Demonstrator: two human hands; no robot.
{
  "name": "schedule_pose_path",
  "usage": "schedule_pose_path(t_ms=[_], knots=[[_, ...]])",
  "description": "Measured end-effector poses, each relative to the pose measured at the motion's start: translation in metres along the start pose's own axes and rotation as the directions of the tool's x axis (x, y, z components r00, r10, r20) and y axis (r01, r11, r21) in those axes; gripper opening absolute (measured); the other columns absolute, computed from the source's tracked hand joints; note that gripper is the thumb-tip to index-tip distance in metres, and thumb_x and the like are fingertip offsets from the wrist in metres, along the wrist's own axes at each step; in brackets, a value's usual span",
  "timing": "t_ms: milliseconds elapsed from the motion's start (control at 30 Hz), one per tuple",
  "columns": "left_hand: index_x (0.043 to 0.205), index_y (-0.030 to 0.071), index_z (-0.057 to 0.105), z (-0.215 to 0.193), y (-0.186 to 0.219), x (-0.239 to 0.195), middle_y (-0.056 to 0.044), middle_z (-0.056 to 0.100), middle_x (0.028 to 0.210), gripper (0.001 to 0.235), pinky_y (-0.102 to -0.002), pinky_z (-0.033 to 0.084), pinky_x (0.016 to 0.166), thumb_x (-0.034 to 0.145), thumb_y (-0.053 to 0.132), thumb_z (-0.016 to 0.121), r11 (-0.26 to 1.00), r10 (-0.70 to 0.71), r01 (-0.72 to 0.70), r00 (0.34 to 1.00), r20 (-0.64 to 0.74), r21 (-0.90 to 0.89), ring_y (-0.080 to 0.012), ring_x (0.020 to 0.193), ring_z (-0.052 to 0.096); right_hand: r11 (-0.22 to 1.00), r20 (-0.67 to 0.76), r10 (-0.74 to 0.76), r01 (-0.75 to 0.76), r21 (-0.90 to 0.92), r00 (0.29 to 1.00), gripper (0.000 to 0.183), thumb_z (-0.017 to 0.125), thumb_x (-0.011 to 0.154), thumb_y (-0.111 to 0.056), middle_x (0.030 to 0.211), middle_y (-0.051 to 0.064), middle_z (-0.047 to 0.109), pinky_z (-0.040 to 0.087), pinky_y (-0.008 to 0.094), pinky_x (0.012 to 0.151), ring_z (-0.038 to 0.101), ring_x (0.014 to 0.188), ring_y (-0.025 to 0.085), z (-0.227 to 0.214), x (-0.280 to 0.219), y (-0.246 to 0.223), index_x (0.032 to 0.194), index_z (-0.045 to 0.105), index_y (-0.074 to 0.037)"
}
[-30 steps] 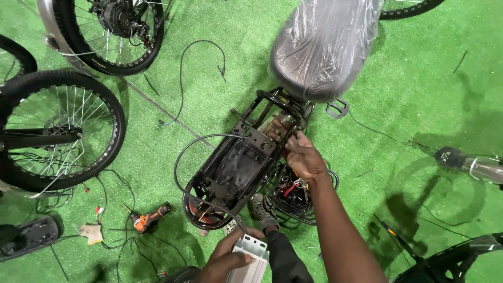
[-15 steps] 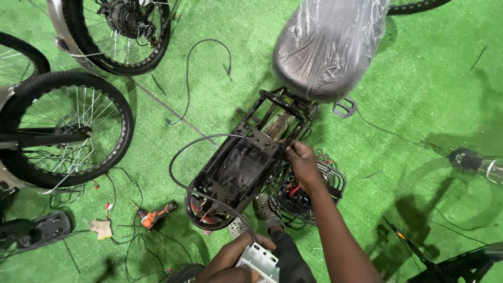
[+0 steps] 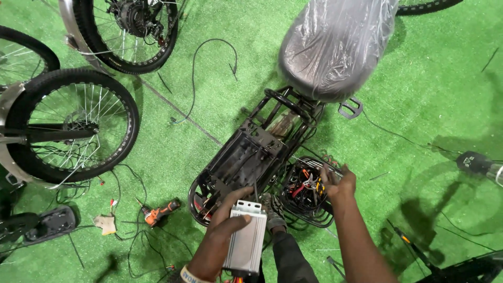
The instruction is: The person connects a white controller box to the wiring harness of an electric bicycle. They then route a black cable along the frame and secure it using zip ties near the rear wheel and chain.
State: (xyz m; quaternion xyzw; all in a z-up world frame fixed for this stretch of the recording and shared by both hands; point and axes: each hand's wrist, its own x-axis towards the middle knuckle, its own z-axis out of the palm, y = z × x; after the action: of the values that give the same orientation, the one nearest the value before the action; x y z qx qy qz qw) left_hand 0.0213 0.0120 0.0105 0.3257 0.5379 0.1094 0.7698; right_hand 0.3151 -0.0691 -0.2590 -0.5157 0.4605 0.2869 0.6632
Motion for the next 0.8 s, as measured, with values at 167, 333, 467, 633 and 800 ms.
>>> schedule_pose_path(t_ms=[167,333,467,633,800], knots=[[0.136,0.02,0.055,0.019,0.015,0.019,-0.018,0.065,0.11,0.066,-0.039,0.044,0.069,0.07,0.016,0.049,0.993,-0.106,0.112,0.988,-0.112,0.048,-0.0278,0.078,0.059,0.762,0.485,0.255,0.134,-0.633,0.837,0.038,0.044,0.095,-0.016,0.119,0.011,0.06,0.049,0.042,0.096,0.057,0.103,0.025,0.056,-0.131,0.04,0.13,0.055,-0.006],[0.14,0.025,0.048,0.018,0.012,0.023,-0.01,0.044,0.149,0.07,-0.049,0.043,0.089,0.071,0.026,0.05,0.988,-0.077,0.09,0.992,-0.101,0.126,-0.035,0.117,0.054,0.523,0.624,0.071,0.503,-0.688,0.778,0.022,0.052,0.094,-0.007,0.102,0.004,0.062,0.039,0.028,0.071,0.048,0.078,0.012,0.08,-0.105,0.072,0.109,0.065,-0.019],[0.139,0.02,0.053,0.01,0.025,0.025,-0.019,0.064,0.116,0.064,-0.041,0.043,0.07,0.076,0.02,0.047,0.989,-0.124,0.132,0.986,-0.111,0.065,-0.0321,0.086,0.06,0.244,0.622,0.227,0.575,-0.781,0.749,0.032,0.058,0.093,-0.01,0.09,0.016,0.064,0.038,0.027,0.045,0.05,0.059,0.013,0.075,-0.04,0.075,0.122,0.054,0.001],[0.136,0.012,0.057,0.002,0.029,0.044,-0.02,0.064,0.102,0.059,-0.034,0.042,0.057,0.079,0.016,0.046,0.988,-0.15,0.15,0.989,-0.012,0.032,-0.0267,0.07,0.058,0.039,0.8,0.202,0.812,-0.583,0.564,0.045,0.062,0.085,-0.01,0.12,0.015,0.064,0.047,0.034,0.083,0.06,0.098,0.025,0.077,-0.035,0.055,0.128,0.054,-0.001],[0.13,0.006,0.06,-0.002,0.006,0.067,-0.024,0.056,0.128,0.056,-0.045,0.031,0.109,0.076,0.02,0.06,0.99,0.092,-0.097,0.995,-0.049,-0.104,-0.0328,0.128,0.044,0.034,0.857,0.083,0.858,-0.513,0.509,0.04,0.048,0.104,-0.028,0.125,0.027,0.054,0.043,0.063,0.098,0.049,0.122,0.046,0.063,-0.07,0.033,0.131,0.044,0.002]])
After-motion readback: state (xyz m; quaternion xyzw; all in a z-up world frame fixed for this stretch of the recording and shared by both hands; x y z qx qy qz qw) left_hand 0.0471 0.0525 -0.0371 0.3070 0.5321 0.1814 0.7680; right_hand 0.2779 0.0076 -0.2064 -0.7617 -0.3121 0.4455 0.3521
